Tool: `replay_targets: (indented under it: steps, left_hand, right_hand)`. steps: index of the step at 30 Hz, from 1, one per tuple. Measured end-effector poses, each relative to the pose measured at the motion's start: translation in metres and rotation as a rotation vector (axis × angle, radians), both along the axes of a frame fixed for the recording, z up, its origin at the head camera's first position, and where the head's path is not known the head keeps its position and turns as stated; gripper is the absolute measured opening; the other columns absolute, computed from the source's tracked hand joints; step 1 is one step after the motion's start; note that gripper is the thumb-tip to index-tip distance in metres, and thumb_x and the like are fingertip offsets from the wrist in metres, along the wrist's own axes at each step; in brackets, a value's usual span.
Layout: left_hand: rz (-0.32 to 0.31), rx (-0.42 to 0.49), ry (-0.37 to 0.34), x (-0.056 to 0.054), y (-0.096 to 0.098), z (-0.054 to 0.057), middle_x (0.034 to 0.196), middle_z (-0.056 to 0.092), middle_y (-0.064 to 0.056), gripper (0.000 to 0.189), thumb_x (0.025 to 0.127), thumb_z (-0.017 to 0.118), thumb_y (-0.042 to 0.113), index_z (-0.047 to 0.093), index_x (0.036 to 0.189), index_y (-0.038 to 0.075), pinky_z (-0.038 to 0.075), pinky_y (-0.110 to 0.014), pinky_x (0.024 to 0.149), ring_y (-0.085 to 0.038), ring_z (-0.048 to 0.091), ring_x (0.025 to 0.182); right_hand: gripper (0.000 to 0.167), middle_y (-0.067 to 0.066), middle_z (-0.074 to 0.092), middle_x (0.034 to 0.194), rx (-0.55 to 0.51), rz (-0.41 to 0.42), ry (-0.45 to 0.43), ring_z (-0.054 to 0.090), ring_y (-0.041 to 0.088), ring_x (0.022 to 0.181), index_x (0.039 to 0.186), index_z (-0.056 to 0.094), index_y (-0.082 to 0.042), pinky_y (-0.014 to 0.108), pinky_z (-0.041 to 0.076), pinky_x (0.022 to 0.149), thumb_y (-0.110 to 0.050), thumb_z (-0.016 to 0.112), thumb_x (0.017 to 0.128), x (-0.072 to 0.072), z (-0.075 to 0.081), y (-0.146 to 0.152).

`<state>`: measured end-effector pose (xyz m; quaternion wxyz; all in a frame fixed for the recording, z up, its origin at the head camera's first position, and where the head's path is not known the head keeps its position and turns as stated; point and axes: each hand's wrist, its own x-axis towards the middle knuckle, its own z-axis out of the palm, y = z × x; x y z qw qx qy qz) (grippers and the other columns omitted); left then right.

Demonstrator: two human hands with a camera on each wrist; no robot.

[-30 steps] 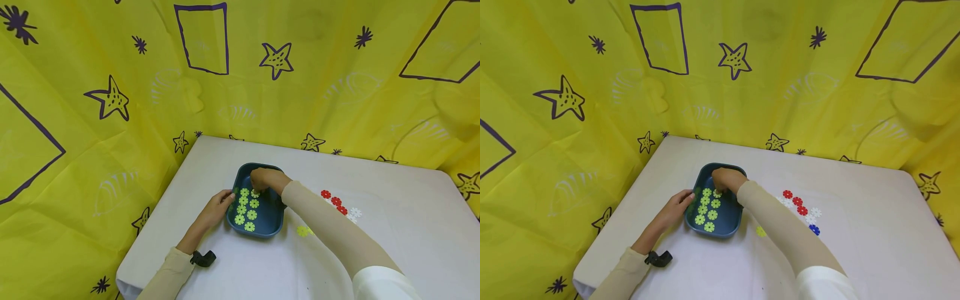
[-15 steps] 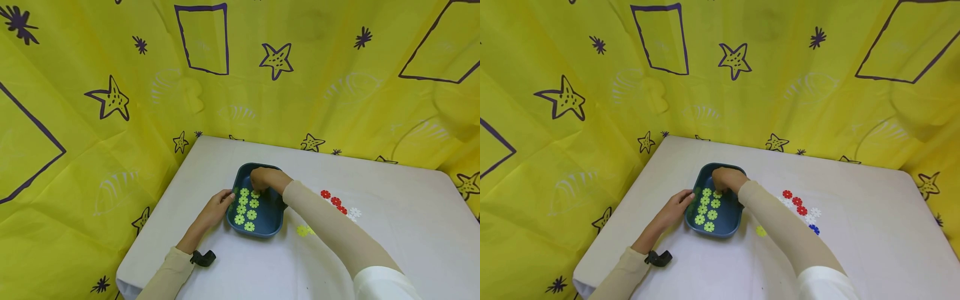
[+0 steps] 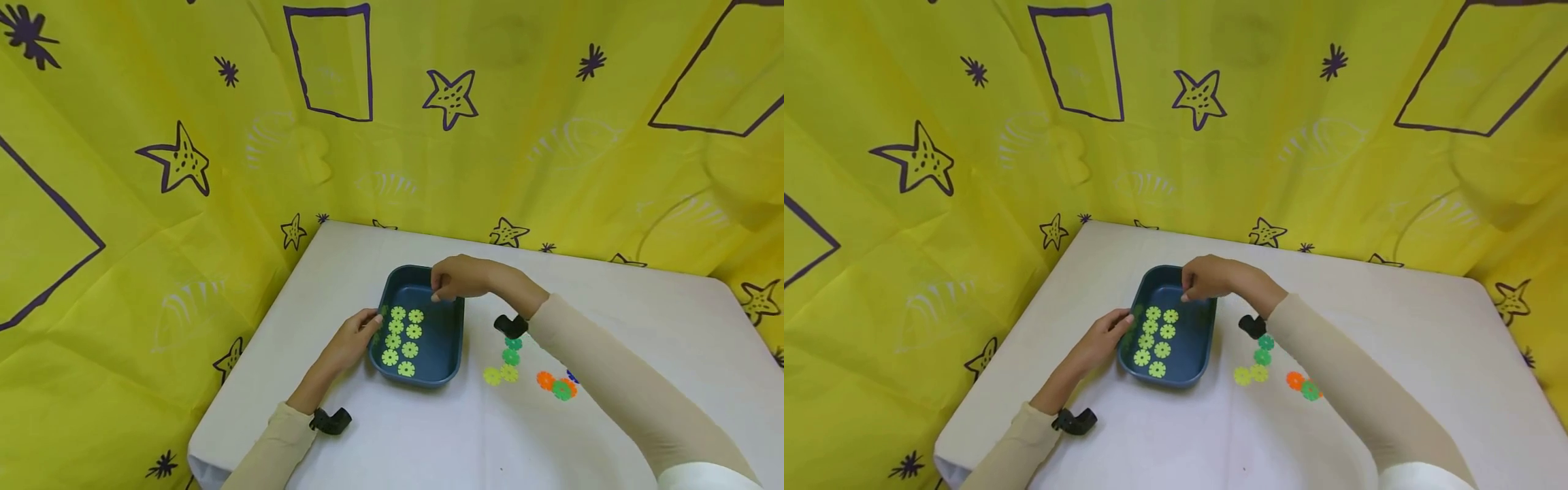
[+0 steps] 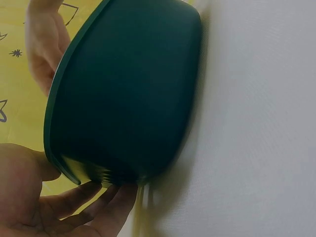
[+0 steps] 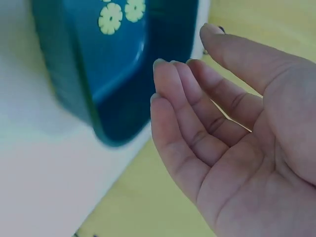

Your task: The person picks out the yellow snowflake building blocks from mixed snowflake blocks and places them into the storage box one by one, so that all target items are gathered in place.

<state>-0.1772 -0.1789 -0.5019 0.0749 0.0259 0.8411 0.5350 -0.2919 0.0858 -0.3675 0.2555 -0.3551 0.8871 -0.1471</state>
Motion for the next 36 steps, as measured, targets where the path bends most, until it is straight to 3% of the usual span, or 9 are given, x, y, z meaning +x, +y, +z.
replay_targets:
  steps: [4,8,18,23,26,30,36]
  left_hand:
    - [0.008,0.000,0.000,0.000,0.000,0.000,0.145,0.061,-0.019,0.052,0.113,0.050,0.038,0.053,0.150,0.002,0.047,-0.054,0.114,-0.035,0.056,0.137]
    - [0.002,0.001,-0.006,0.001,0.002,0.000,0.148,0.060,-0.019,0.052,0.113,0.050,0.038,0.053,0.151,0.002,0.047,-0.054,0.114,-0.036,0.055,0.139]
    - [0.004,-0.010,0.006,0.002,0.002,0.000,0.148,0.059,-0.021,0.052,0.113,0.049,0.037,0.053,0.151,0.001,0.047,-0.055,0.114,-0.037,0.054,0.140]
    - [0.000,-0.012,0.002,0.002,0.003,-0.001,0.148,0.059,-0.021,0.052,0.114,0.049,0.037,0.053,0.150,0.001,0.046,-0.055,0.114,-0.038,0.054,0.140]
    - [0.005,-0.014,-0.004,0.002,0.003,-0.001,0.148,0.059,-0.020,0.052,0.113,0.049,0.037,0.053,0.150,0.001,0.046,-0.055,0.114,-0.037,0.054,0.140]
    - [0.011,-0.012,0.001,0.001,0.003,-0.002,0.148,0.059,-0.020,0.053,0.113,0.049,0.039,0.053,0.150,0.001,0.046,-0.055,0.114,-0.037,0.054,0.140]
    - [0.010,-0.023,0.006,0.000,0.003,-0.002,0.147,0.060,-0.019,0.053,0.113,0.050,0.040,0.054,0.150,0.002,0.046,-0.055,0.114,-0.037,0.055,0.139]
  right_hand:
    - [0.022,0.003,0.071,0.095,-0.046,-0.040,0.001,0.064,0.019,0.087,0.112,0.069,-0.008,0.036,0.055,0.079,-0.027,0.073,0.102,0.010,0.007,0.029]
    - [0.023,0.004,0.070,0.098,-0.055,-0.098,-0.011,0.063,0.020,0.088,0.114,0.070,-0.009,0.034,0.056,0.074,-0.027,0.074,0.101,0.023,0.000,0.058]
    - [0.025,-0.001,0.063,0.087,-0.102,-0.202,-0.064,0.057,0.014,0.078,0.113,0.069,-0.005,0.029,0.050,0.069,-0.021,0.078,0.096,0.071,-0.045,0.113]
    - [0.025,-0.001,0.057,0.079,-0.131,-0.261,-0.080,0.051,0.013,0.069,0.110,0.066,-0.003,0.026,0.045,0.063,-0.015,0.081,0.093,0.096,-0.063,0.127]
    - [0.028,0.000,0.059,0.083,-0.127,-0.297,-0.075,0.053,0.014,0.072,0.111,0.065,-0.002,0.027,0.047,0.066,-0.012,0.082,0.092,0.107,-0.070,0.131]
    - [0.030,0.002,0.061,0.090,-0.124,-0.309,-0.024,0.056,0.016,0.082,0.112,0.067,-0.001,0.031,0.050,0.073,-0.009,0.083,0.089,0.117,-0.080,0.131]
    - [0.033,0.001,0.057,0.088,-0.111,-0.321,0.079,0.051,0.016,0.080,0.114,0.068,-0.002,0.029,0.046,0.070,-0.011,0.085,0.087,0.127,-0.096,0.128]
